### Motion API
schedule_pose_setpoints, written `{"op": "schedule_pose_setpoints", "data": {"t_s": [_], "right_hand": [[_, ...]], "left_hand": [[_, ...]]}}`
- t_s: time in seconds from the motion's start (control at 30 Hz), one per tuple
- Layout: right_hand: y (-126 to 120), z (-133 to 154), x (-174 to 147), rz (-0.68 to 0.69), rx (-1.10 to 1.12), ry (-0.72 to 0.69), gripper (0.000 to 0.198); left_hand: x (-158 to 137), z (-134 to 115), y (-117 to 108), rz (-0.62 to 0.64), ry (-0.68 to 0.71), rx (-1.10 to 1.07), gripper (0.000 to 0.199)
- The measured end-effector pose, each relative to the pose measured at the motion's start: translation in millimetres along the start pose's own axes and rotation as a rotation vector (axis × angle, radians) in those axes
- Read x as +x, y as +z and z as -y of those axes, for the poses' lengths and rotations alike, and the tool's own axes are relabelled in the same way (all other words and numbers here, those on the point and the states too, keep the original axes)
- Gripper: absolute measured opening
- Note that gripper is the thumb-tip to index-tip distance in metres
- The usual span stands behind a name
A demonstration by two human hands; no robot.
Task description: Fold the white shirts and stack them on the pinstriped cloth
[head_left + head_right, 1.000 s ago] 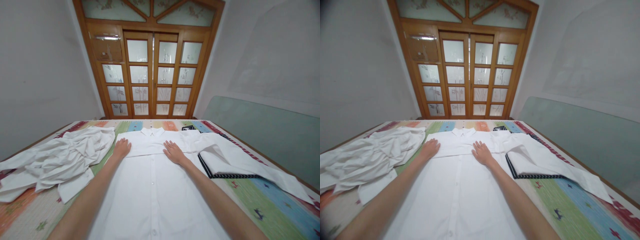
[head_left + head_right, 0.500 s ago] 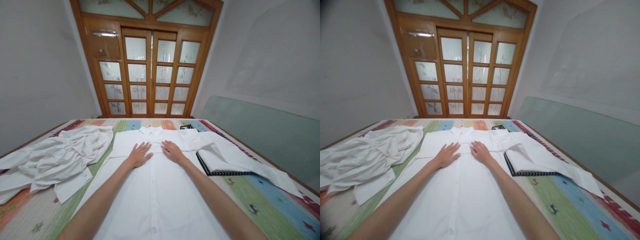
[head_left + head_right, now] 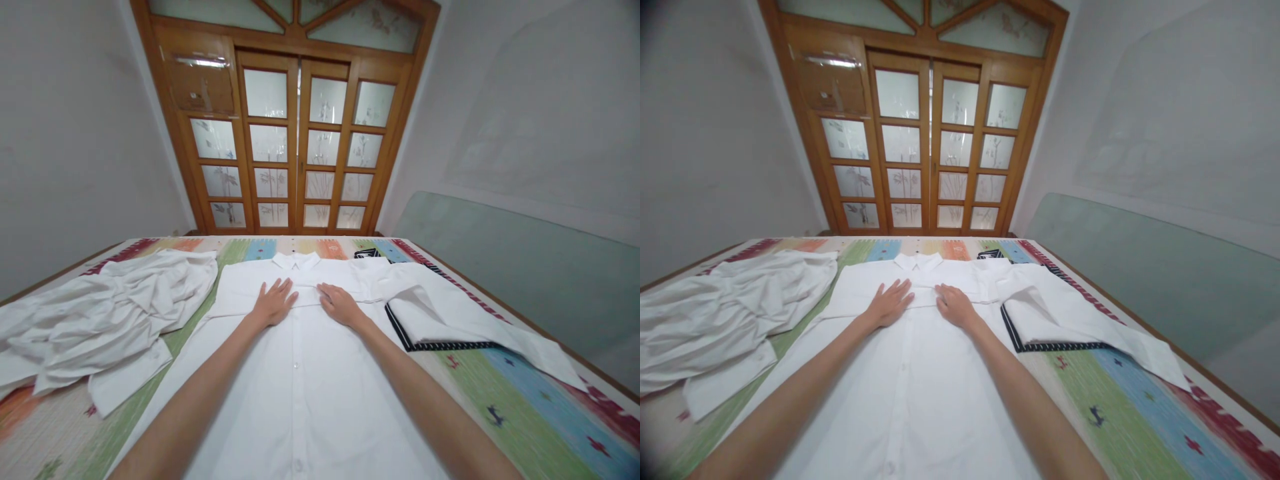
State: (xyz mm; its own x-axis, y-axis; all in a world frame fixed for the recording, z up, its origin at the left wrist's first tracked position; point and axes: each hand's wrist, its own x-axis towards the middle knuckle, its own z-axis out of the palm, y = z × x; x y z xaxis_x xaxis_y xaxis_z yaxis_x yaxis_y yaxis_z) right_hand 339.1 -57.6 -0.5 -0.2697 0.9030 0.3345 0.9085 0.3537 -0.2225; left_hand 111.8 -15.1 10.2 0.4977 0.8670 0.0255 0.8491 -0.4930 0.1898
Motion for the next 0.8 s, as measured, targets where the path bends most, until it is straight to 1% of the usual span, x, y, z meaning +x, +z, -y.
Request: {"op": "schedule_pose_setpoints", "data": {"t_s": [0.13,0.27,0.37,0.47,0.53,0.63,0.73,0.8], "right_hand": [[-4,3,-1,0.027,-0.002,0.091,0.044],[-6,7,-1,0.029,-0.077,0.177,0.042],[-3,7,0,0.019,-0.144,0.267,0.048],[3,4,0,0.041,-0.173,0.338,0.058],[7,1,0,0.062,-0.172,0.287,0.060],[10,-2,0,0.086,-0.153,0.124,0.056],[8,-3,1,0.118,-0.118,-0.022,0.052],[6,-4,1,0.130,-0.090,-0.085,0.050]], "left_hand": [[5,14,-7,0.025,-0.133,0.041,0.065],[6,37,-15,0.021,-0.241,0.070,0.071],[3,58,-18,-0.025,-0.338,0.098,0.073],[1,73,-19,-0.052,-0.406,0.132,0.070],[0,77,-19,-0.068,-0.417,0.157,0.067],[0,74,-19,-0.079,-0.400,0.182,0.064],[3,63,-18,-0.041,-0.344,0.162,0.062],[7,49,-17,-0.022,-0.257,0.121,0.061]]}}
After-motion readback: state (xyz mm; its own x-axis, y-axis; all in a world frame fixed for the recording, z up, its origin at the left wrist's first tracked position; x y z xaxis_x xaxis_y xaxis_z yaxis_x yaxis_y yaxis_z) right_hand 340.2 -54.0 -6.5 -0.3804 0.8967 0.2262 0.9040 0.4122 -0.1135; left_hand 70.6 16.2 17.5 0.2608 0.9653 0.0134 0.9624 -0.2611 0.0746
